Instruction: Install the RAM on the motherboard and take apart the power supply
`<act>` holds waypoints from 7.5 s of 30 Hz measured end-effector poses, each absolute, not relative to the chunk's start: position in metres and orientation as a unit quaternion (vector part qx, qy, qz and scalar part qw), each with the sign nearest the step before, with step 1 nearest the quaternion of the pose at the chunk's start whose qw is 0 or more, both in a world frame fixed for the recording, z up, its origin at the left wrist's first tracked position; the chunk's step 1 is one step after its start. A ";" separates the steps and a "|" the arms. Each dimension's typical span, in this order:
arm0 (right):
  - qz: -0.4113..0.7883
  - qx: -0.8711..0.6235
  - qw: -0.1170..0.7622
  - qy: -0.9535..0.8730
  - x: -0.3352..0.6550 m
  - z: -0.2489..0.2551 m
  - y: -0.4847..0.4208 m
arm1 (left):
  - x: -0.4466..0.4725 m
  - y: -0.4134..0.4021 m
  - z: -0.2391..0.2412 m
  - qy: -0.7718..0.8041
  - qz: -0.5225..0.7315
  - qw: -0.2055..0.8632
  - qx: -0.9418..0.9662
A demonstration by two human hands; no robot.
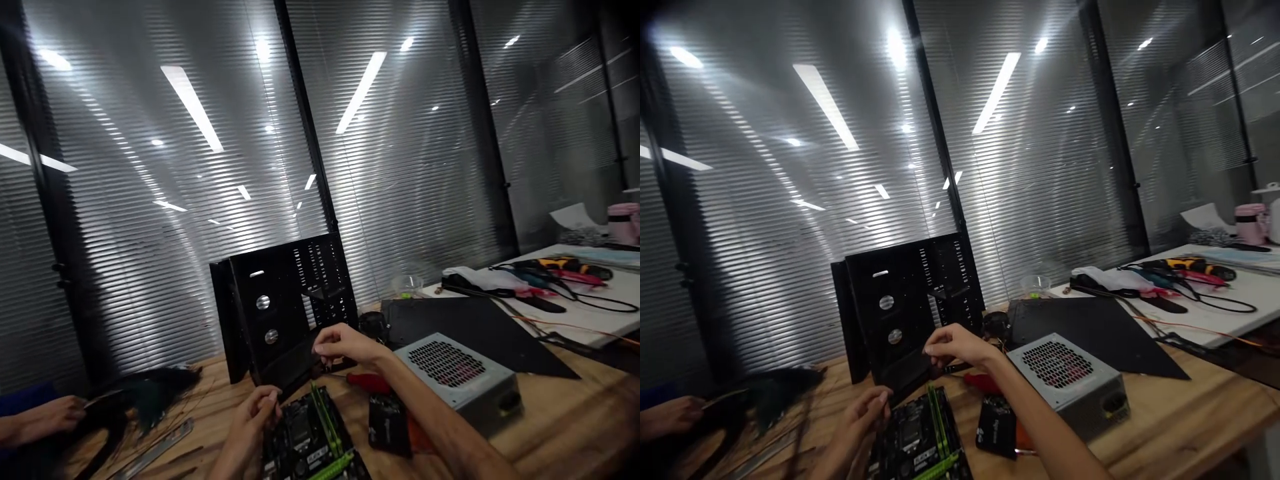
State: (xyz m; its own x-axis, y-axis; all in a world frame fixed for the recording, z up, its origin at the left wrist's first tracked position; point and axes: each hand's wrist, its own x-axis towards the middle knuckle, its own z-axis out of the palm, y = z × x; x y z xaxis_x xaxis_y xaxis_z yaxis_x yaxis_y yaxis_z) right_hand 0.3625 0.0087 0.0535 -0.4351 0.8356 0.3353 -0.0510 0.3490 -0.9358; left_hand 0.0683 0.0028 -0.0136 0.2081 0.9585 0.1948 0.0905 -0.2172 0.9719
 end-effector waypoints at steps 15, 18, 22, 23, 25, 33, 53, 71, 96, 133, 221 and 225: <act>0.560 -0.219 0.550 -0.580 0.362 0.062 -0.001 | 0.069 -0.015 0.005 0.392 0.444 0.481 0.646; 0.560 -0.240 0.557 -0.564 0.362 0.061 0.000 | 0.069 -0.019 0.008 0.369 0.432 0.487 0.663; 0.550 -0.292 0.567 -0.539 0.365 0.056 0.007 | 0.071 -0.028 0.012 0.333 0.407 0.505 0.685; 0.546 -0.306 0.568 -0.534 0.365 0.054 0.008 | 0.071 -0.030 0.013 0.324 0.398 0.511 0.690; 0.543 -0.329 0.565 -0.528 0.366 0.050 0.012 | 0.072 -0.035 0.015 0.314 0.381 0.522 0.696; 0.531 -0.373 0.513 -0.562 0.365 0.038 0.017 | 0.074 -0.047 0.024 0.294 0.375 0.536 0.696; 0.521 -0.393 0.468 -0.597 0.353 0.036 0.012 | 0.073 -0.050 0.019 0.257 0.274 0.586 0.718; 0.491 -0.332 0.581 -0.558 0.356 0.049 0.005 | 0.074 -0.045 0.020 0.282 0.345 0.587 0.677; 0.487 -0.340 0.561 -0.577 0.353 0.046 0.005 | 0.073 -0.041 -0.003 0.302 0.237 0.187 0.904; 0.306 -0.356 0.172 -0.866 0.319 0.028 -0.011 | 0.070 -0.048 -0.002 0.294 0.086 0.021 0.952; 0.152 -0.430 0.213 -0.864 0.325 0.028 -0.004 | 0.076 -0.053 -0.006 0.305 0.052 -0.103 0.945; 0.153 -0.427 0.213 -0.866 0.326 0.027 -0.003 | 0.075 -0.053 -0.007 0.303 0.056 -0.109 0.945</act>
